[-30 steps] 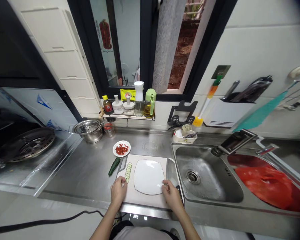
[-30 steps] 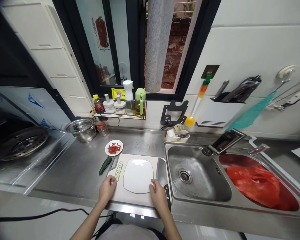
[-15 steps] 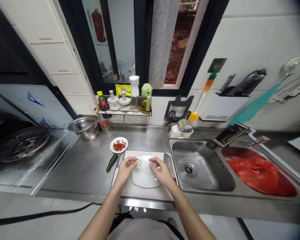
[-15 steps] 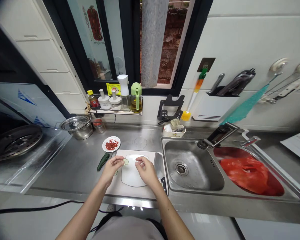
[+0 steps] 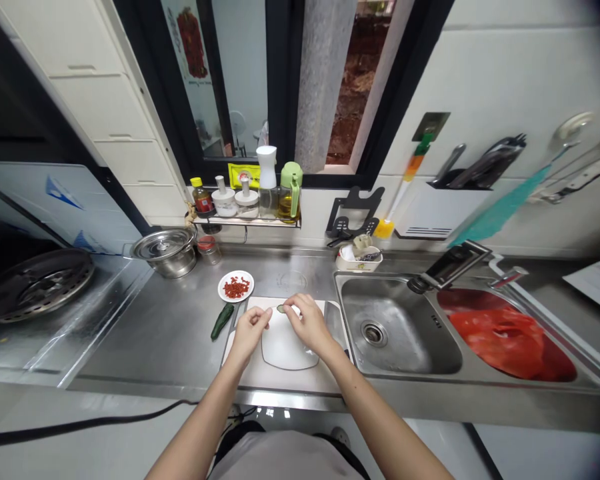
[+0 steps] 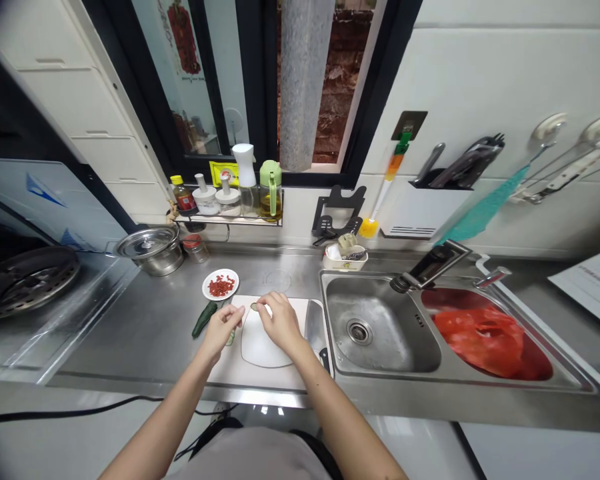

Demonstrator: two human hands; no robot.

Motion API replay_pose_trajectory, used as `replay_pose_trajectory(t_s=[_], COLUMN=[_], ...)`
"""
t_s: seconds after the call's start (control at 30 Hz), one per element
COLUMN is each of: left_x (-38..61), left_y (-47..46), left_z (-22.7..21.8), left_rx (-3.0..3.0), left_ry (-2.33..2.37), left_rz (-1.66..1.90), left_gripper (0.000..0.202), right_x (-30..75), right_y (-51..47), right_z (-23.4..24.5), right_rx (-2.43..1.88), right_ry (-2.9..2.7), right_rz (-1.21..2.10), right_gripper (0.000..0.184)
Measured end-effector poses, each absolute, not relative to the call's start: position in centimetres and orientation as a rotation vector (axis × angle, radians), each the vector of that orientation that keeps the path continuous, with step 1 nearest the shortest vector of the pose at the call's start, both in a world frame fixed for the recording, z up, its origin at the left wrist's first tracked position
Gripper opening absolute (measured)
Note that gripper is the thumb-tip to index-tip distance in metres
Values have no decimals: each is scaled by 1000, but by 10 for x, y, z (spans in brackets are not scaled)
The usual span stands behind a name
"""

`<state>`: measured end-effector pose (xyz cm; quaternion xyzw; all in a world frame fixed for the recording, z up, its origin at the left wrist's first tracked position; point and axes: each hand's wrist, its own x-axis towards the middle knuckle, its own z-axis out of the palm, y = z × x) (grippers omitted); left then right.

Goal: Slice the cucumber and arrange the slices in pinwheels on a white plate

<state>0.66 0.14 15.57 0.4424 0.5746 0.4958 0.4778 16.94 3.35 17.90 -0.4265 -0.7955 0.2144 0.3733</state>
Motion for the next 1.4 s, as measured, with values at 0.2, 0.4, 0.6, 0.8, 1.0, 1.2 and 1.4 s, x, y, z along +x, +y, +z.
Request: replay_pose_trajectory(t_s=[0.2,0.4,0.6,0.8,1.0,1.2,1.4], left_x=[7,8,7,8,10,17,24], left_y=[2,13,19,23,25,27,34], left_z=[156,155,157,156,152,146,128], left_rx=[732,717,683,765,918,977,943], left_ry=[1113,1090,1091,1123,1215,1177,1196], left_rz=[932,959,902,954,1007,1162,1226], left_gripper=[44,34,32,32,33,35,36], right_x=[177,181,186,186,183,180,179], right_y=[30,32,39,41,42,45,57], right_z=[181,173,172,166,165,156,137], right_rx=[-977,-951,-891,-913,-922,-1004,-1078], right_ry=[-2227,-2292,-2343,-2294,-2236,-2121,-1944], right_rz=[409,323,173,219,367,577,828], right_gripper=[21,20,21,19,18,14,13])
